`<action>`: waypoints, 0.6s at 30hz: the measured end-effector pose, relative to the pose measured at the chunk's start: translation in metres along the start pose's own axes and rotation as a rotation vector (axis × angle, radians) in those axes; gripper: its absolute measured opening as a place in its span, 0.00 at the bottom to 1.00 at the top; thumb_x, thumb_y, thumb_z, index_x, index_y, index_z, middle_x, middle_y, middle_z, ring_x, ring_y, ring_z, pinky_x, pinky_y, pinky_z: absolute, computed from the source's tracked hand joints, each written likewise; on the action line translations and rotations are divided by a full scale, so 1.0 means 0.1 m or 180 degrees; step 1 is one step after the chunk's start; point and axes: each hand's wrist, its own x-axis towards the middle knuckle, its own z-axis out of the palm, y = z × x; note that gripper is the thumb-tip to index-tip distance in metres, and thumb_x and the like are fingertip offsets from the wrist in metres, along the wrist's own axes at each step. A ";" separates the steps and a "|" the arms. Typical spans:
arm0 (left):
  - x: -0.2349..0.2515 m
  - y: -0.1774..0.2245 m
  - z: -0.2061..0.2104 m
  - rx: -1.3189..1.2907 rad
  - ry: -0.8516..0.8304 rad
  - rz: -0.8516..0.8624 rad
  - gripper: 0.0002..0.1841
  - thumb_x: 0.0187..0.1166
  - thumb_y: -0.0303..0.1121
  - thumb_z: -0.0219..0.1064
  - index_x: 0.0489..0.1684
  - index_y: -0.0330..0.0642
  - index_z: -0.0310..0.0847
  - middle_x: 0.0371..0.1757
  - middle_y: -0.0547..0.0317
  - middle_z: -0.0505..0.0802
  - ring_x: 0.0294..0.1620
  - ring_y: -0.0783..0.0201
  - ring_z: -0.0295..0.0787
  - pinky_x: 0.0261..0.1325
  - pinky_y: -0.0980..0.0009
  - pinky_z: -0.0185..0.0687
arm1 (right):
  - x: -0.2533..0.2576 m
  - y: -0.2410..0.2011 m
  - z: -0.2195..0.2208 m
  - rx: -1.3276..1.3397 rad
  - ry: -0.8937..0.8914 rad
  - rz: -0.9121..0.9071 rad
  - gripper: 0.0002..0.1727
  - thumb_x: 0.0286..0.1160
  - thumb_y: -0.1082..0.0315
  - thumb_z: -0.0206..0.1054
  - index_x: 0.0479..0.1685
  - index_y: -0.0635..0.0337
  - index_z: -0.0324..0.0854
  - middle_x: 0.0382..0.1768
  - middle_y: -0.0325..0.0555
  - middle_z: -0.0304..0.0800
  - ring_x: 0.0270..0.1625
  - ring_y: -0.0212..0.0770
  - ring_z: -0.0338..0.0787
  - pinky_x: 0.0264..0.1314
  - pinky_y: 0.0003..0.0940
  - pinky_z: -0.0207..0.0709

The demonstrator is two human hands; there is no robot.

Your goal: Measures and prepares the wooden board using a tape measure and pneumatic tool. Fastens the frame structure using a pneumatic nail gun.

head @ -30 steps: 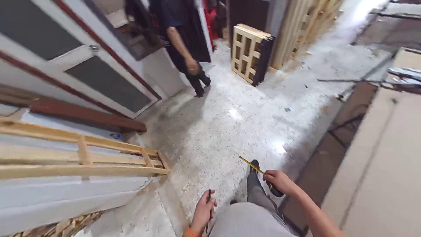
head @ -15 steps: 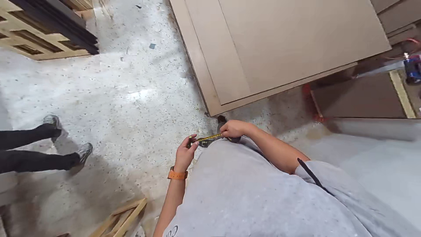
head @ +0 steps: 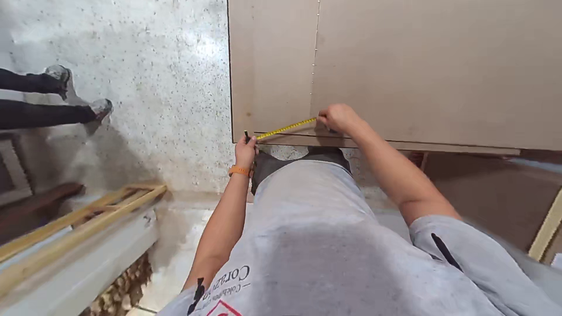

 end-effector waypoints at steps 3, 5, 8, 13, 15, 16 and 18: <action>0.17 0.09 0.21 0.0041 0.0672 -0.0294 0.17 0.92 0.38 0.58 0.69 0.35 0.76 0.39 0.52 0.92 0.27 0.63 0.87 0.33 0.65 0.87 | 0.45 0.42 -0.40 -0.0485 0.0164 -0.0116 0.23 0.88 0.46 0.55 0.46 0.52 0.90 0.43 0.57 0.93 0.52 0.63 0.93 0.50 0.71 0.81; 0.22 0.09 0.29 0.0244 0.0949 -0.0375 0.20 0.90 0.39 0.60 0.72 0.37 0.74 0.42 0.49 0.93 0.34 0.59 0.91 0.42 0.59 0.90 | 0.75 0.52 -0.58 -0.0737 0.0244 -0.0210 0.25 0.88 0.45 0.54 0.46 0.55 0.88 0.46 0.58 0.93 0.54 0.65 0.92 0.49 0.71 0.81; 0.18 0.14 0.44 0.0482 0.1066 -0.0412 0.21 0.89 0.40 0.61 0.74 0.38 0.73 0.44 0.46 0.94 0.38 0.55 0.94 0.50 0.52 0.92 | 1.01 0.52 -0.76 -0.0887 0.0332 -0.0200 0.26 0.89 0.46 0.51 0.47 0.56 0.88 0.49 0.60 0.92 0.55 0.66 0.92 0.49 0.70 0.81; 0.16 0.22 0.60 0.0313 0.1304 -0.0528 0.22 0.89 0.41 0.61 0.74 0.38 0.72 0.44 0.47 0.94 0.39 0.56 0.95 0.50 0.53 0.92 | 1.07 0.49 -0.86 -0.0943 0.0246 -0.0133 0.24 0.89 0.48 0.51 0.48 0.55 0.88 0.50 0.58 0.92 0.57 0.64 0.92 0.50 0.68 0.82; 0.16 0.23 0.62 0.0457 0.1423 -0.0521 0.22 0.90 0.43 0.60 0.73 0.39 0.75 0.47 0.45 0.95 0.45 0.51 0.96 0.56 0.47 0.91 | 1.09 0.47 -0.85 -0.0994 0.0267 -0.0096 0.24 0.89 0.47 0.50 0.49 0.54 0.88 0.51 0.57 0.92 0.57 0.63 0.92 0.49 0.68 0.82; 0.16 0.22 0.63 0.0537 0.1512 -0.0512 0.21 0.90 0.43 0.60 0.72 0.39 0.76 0.49 0.44 0.95 0.48 0.49 0.96 0.59 0.44 0.90 | 1.10 0.47 -0.83 -0.1022 0.0273 -0.0077 0.25 0.89 0.47 0.50 0.50 0.54 0.88 0.53 0.57 0.91 0.56 0.63 0.92 0.49 0.68 0.82; 0.17 0.20 0.66 0.0615 0.1672 -0.0529 0.21 0.89 0.44 0.59 0.71 0.41 0.78 0.50 0.43 0.95 0.50 0.46 0.96 0.60 0.40 0.87 | 1.10 0.46 -0.78 -0.1103 0.0266 -0.0069 0.25 0.90 0.47 0.49 0.51 0.53 0.88 0.55 0.58 0.91 0.55 0.64 0.92 0.48 0.68 0.82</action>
